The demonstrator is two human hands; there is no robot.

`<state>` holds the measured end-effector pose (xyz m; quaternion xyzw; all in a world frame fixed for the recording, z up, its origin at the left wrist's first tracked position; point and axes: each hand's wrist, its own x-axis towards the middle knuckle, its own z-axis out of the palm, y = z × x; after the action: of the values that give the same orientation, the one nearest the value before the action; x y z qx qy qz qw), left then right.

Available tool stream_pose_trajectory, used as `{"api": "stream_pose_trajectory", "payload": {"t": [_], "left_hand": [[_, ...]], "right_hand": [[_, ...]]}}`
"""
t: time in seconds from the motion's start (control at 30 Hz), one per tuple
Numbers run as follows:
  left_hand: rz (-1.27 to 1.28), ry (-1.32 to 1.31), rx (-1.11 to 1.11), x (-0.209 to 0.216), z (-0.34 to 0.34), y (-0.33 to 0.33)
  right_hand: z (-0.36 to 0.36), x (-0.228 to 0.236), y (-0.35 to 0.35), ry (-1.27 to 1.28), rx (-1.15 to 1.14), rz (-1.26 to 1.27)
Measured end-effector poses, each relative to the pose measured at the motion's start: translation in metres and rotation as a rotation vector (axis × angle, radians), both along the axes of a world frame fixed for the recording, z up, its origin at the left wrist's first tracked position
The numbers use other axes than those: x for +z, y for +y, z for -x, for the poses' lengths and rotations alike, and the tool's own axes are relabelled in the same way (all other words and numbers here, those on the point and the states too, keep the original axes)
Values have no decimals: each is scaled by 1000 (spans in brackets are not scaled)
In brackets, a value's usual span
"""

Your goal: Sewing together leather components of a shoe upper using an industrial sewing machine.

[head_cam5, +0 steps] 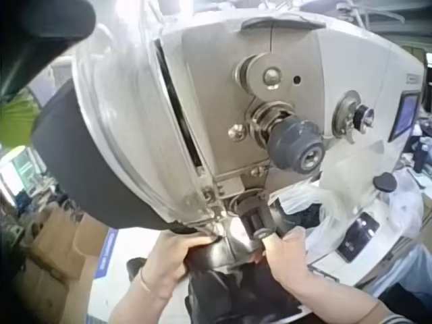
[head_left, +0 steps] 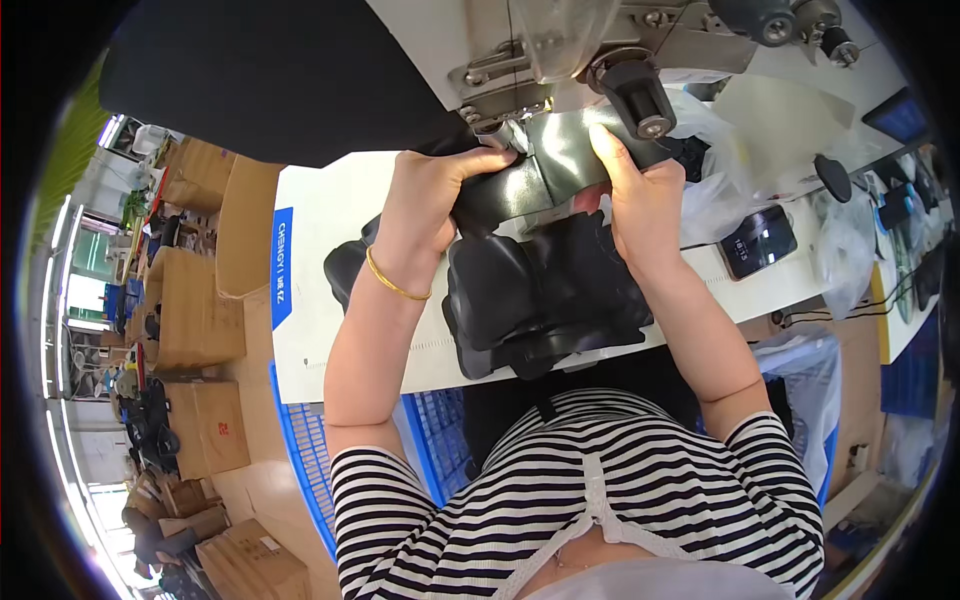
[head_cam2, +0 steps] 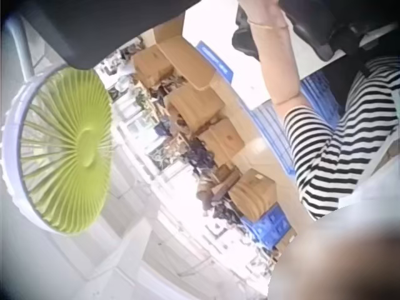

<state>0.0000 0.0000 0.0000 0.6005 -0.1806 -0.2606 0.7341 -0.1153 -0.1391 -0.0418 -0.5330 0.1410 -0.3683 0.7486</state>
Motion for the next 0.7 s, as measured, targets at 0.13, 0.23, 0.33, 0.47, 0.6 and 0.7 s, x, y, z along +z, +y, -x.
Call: {"api": "stream_pose_trajectory", "payload": {"t": [0.13,0.23,0.33,0.47,0.6,0.7], "left_hand": [[-35,8,-3,1,0,0],[-23,13,3,0,-3,1],[19,76,7,-2,-10,-2],[-22,26,16,-3,-7,-2],[-33,124,24,-3,-12,-3],[-45,103,-11,-2,-7,2]], "right_hand": [[1,2,1,-17,10,24],[0,3,-2,0,24,33],[-2,6,-4,23,43,39],[-3,4,-6,27,25,50],[-4,7,-4,7,32,6],[-2,1,-9,15,27,75]]}}
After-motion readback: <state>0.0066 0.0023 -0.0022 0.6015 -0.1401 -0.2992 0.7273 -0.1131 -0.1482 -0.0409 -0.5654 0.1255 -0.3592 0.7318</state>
